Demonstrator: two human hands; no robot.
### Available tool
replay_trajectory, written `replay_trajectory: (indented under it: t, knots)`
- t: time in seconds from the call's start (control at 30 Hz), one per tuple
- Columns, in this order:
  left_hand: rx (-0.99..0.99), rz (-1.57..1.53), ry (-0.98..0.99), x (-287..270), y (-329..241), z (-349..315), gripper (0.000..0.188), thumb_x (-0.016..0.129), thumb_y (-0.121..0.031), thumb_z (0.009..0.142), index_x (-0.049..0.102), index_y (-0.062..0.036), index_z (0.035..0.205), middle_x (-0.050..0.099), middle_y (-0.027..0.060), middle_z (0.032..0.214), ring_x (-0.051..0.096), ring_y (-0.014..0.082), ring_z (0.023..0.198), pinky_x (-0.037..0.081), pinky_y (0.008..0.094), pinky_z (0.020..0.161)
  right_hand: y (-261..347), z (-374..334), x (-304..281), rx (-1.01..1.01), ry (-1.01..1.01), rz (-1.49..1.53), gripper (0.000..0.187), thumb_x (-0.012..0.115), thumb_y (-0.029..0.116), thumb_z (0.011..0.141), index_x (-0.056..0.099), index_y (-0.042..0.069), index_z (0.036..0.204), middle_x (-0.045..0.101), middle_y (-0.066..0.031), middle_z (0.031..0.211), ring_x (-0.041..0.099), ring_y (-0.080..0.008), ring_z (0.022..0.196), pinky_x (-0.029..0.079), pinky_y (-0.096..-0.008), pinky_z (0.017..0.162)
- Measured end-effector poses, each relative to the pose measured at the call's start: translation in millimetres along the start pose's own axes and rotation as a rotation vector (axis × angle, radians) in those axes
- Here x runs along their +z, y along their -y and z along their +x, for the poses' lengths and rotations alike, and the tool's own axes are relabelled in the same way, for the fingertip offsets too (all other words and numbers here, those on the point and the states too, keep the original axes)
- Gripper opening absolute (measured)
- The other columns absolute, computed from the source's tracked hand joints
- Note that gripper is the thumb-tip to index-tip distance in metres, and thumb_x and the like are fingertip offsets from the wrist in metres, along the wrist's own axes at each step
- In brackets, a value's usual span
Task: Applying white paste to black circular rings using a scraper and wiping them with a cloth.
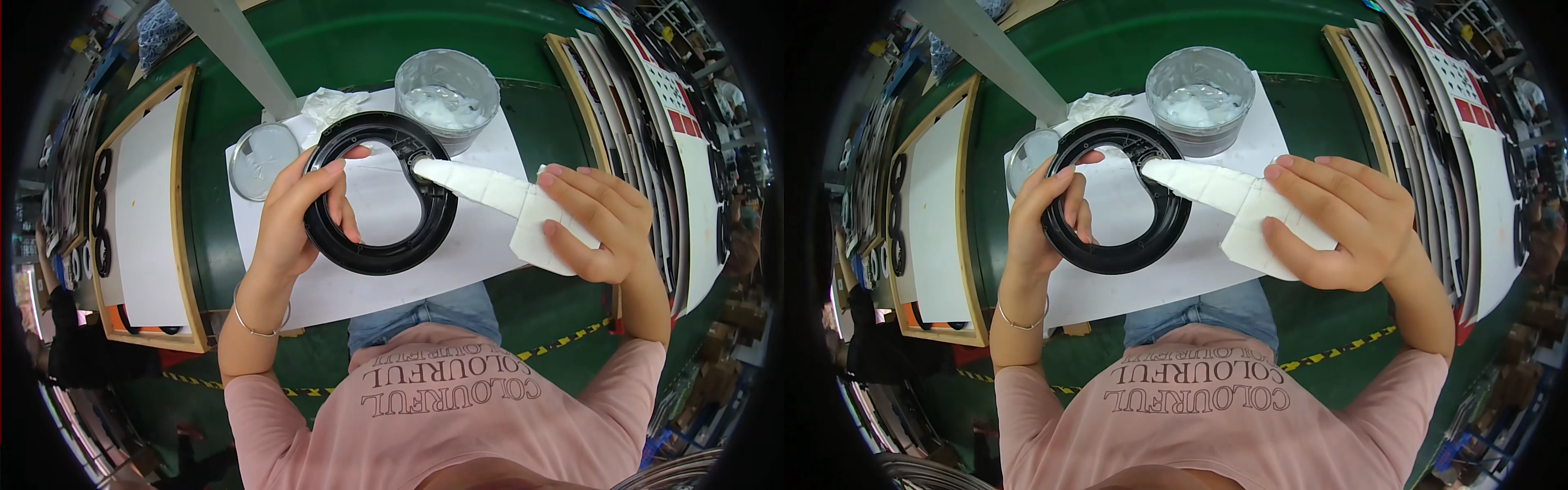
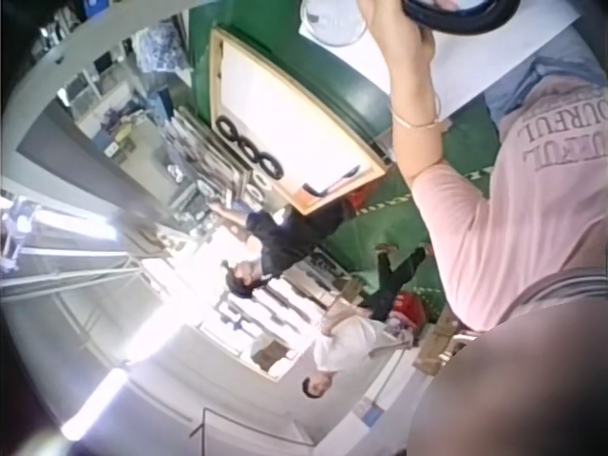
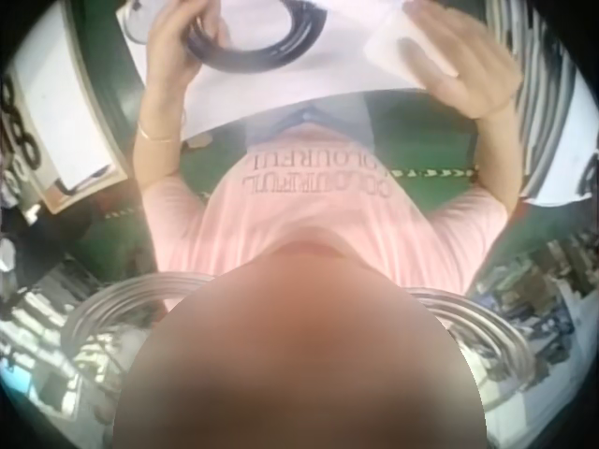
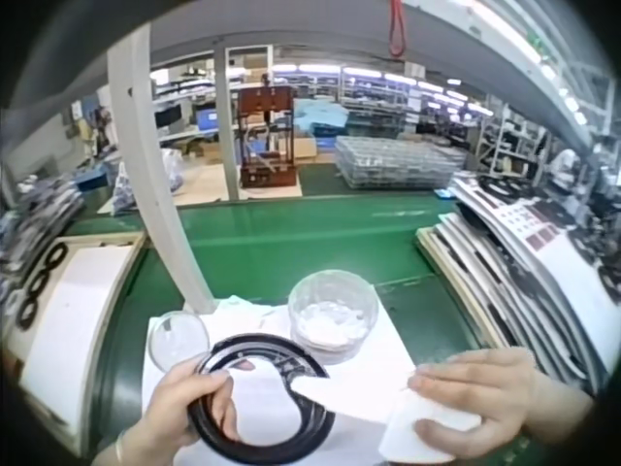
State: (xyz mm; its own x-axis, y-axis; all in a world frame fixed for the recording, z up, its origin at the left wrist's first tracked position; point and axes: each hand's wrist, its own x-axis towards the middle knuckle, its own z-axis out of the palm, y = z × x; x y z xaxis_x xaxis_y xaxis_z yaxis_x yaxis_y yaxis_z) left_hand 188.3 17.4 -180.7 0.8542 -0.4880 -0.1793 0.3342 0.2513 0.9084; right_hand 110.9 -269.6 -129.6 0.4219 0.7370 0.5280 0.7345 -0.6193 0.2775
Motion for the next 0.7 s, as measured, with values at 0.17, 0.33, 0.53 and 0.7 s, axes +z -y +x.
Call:
replay_trajectory:
  t: [0.17, 0.33, 0.53, 0.7]
  knots:
    - [0.029, 0.055, -0.014, 4, -1, -2, 0.036, 0.037, -0.017, 0.088, 0.046, 0.0087, 0.113, 0.038, 0.0014, 0.051, 0.051, 0.0146, 0.038, 0.049, 0.0250, 0.039, 0, 2, -1, -0.013, 0.010, -0.021, 0.027, 0.064, 0.009, 0.067, 0.052, 0.013, 0.090, 0.063, -0.0162, 0.091, 0.064, -0.0273, 0.078, 0.052, -0.0325, 0.066]
    - [0.041, 0.077, -0.040, 5, -1, -4, 0.036, 0.038, -0.017, 0.088, 0.046, 0.0087, 0.112, 0.038, 0.0014, 0.050, 0.051, 0.0151, 0.039, 0.048, 0.0241, 0.040, 1, 2, -1, -0.017, 0.036, -0.028, 0.027, 0.064, 0.011, 0.067, 0.052, 0.013, 0.092, 0.063, -0.0159, 0.090, 0.064, -0.0269, 0.078, 0.052, -0.0322, 0.066]
    - [0.073, 0.121, -0.043, 8, 0, -6, 0.035, 0.046, -0.019, 0.087, 0.049, 0.0053, 0.112, 0.043, 0.0010, 0.050, 0.056, 0.0156, 0.046, 0.042, 0.0217, 0.046, 1, -6, 3, 0.039, 0.081, 0.076, 0.028, 0.063, 0.009, 0.067, 0.053, 0.007, 0.093, 0.064, -0.0149, 0.089, 0.064, -0.0259, 0.073, 0.051, -0.0316, 0.063]
    - [0.228, 0.340, -0.065, 15, 3, -12, 0.031, 0.048, -0.016, 0.088, 0.047, 0.0049, 0.111, 0.054, 0.0058, 0.074, 0.056, 0.0125, 0.050, 0.042, 0.0214, 0.048, 12, -15, 10, 0.658, 0.097, 0.625, 0.023, 0.057, 0.005, 0.080, 0.051, 0.001, 0.102, 0.063, -0.0115, 0.086, 0.062, -0.0220, 0.070, 0.049, -0.0265, 0.062]
